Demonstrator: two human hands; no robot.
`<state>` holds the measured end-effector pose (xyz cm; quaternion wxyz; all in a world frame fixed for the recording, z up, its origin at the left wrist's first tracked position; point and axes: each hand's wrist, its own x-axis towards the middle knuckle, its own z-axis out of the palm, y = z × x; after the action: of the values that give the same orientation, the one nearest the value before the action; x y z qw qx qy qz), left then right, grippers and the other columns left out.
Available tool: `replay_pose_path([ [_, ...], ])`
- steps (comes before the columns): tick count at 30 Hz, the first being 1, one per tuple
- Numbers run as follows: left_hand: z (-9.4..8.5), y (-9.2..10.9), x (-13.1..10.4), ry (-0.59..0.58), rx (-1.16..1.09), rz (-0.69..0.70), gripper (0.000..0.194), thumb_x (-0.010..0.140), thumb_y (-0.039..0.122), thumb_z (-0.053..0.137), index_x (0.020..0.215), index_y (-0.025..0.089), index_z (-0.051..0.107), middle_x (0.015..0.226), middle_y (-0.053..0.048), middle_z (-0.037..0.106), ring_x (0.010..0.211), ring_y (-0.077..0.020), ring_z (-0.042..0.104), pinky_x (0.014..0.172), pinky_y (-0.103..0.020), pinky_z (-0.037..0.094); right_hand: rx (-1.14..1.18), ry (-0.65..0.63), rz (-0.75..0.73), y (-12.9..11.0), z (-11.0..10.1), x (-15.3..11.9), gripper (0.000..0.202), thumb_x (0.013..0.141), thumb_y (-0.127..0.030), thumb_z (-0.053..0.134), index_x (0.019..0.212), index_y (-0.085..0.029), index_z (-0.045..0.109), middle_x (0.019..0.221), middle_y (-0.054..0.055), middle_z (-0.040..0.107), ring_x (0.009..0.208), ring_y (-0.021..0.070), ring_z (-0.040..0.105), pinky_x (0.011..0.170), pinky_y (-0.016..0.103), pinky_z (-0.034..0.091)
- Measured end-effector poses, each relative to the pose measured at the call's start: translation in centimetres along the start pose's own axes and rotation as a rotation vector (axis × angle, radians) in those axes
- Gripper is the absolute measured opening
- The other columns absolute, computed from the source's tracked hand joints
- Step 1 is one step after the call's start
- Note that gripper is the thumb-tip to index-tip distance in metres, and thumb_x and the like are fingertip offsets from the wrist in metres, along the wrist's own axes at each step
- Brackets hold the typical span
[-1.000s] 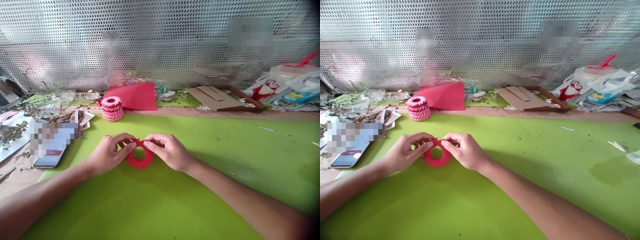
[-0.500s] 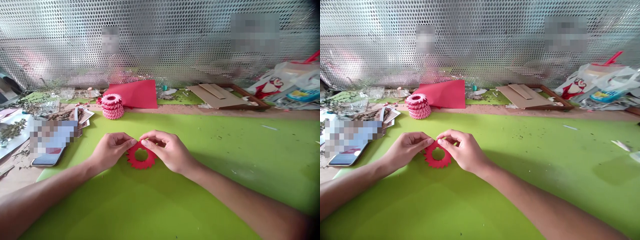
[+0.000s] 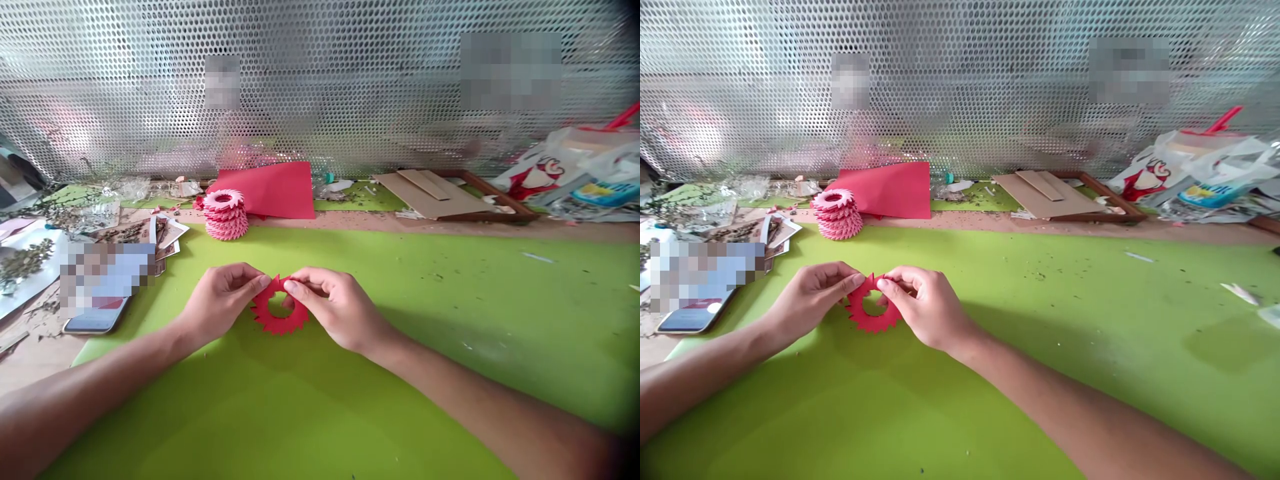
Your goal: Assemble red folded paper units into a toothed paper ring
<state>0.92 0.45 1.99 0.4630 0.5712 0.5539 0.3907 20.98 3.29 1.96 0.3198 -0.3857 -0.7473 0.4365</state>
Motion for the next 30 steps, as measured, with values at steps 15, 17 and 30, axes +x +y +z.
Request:
replay_pose_path([
  [15,0.09,-0.11,-0.14,-0.034,0.063,0.016,0.038,0.086,0.051,0.061,0.081,0.014,0.067,0.069,-0.001,0.065,0.062,-0.0126,0.054,0.056,-0.022,0.038,0.009,0.024,-0.056,0.58,0.08,0.13,0.019,0.094,-0.036,0.060,0.095,-0.019,0.067,0.083,0.003,0.072,0.074,0.0164,0.068,0.065,0.026,0.052],
  [17,0.06,-0.20,-0.12,-0.044,0.088,0.012,0.038,0.086,0.052,0.060,0.082,0.015,0.068,0.069,0.000,0.065,0.061,-0.0121,0.052,0.055,-0.022,0.036,-0.002,0.034,-0.063,0.64,0.10,0.20,0.020,0.094,-0.037,0.060,0.093,-0.019,0.068,0.081,0.002,0.072,0.072,0.0156,0.066,0.063,0.025,0.051],
  [30,0.13,-0.04,-0.12,-0.071,0.202,0.049,0.034,0.087,0.047,0.056,0.080,0.016,0.067,0.069,0.000,0.063,0.063,-0.0126,0.050,0.058,-0.023,0.037,-0.039,0.008,-0.047,0.18,-0.01,0.30,0.018,0.092,-0.029,0.060,0.081,-0.017,0.069,0.074,0.002,0.071,0.064,0.0134,0.063,0.059,0.023,0.048],
])
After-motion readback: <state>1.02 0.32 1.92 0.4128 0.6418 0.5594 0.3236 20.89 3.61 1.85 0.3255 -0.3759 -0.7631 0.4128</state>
